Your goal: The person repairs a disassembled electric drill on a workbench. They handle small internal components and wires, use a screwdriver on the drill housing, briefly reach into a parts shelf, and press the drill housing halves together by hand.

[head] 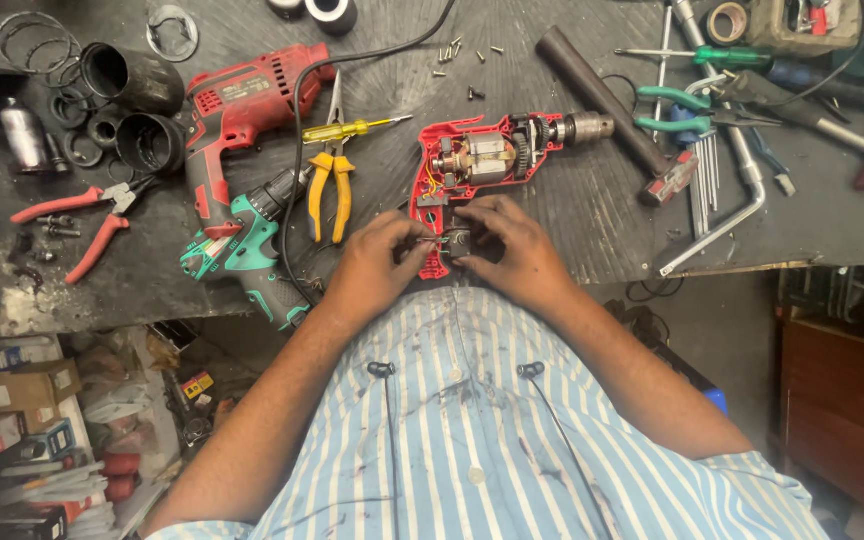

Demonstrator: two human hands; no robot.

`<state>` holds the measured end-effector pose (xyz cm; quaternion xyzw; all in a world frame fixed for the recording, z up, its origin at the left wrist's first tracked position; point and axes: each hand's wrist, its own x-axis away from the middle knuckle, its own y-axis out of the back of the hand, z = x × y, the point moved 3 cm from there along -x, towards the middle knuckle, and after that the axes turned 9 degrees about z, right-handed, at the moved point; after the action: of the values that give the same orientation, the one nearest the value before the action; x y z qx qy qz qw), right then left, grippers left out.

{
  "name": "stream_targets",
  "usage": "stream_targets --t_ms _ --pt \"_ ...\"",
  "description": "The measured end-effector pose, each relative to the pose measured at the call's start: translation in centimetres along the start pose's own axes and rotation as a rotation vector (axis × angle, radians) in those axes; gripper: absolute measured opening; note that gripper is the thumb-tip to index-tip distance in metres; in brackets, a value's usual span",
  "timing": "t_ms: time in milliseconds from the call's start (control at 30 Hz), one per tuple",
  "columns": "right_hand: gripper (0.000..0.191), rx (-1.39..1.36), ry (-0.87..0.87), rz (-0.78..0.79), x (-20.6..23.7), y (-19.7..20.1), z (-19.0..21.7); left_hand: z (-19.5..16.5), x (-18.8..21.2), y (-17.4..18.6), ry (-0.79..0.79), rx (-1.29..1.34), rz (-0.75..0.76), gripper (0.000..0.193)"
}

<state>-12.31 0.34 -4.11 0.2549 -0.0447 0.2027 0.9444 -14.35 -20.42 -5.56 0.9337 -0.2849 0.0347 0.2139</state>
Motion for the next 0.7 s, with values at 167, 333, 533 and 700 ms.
stream_targets --t_ms 167,333,533,700 --pt "0.058 0.017 0.02 -0.021 0.06 -0.02 0.21 -0.13 -0.18 0.26 -0.033 -0.011 0.014 0.014" --pt "0.059 0.024 0.023 -0.014 0.08 -0.14 0.39 -0.1 -0.32 0.4 -0.029 -0.016 0.023 0.015" --pt "0.059 0.046 0.06 -0.026 0.02 -0.11 0.38 -0.08 -0.38 0.37 -0.045 -0.049 0.037 0.013" --pt "0.06 0.138 0.113 -0.046 0.0 -0.12 0.42 -0.24 -0.29 0.44 -0.046 -0.06 0.043 0.013"
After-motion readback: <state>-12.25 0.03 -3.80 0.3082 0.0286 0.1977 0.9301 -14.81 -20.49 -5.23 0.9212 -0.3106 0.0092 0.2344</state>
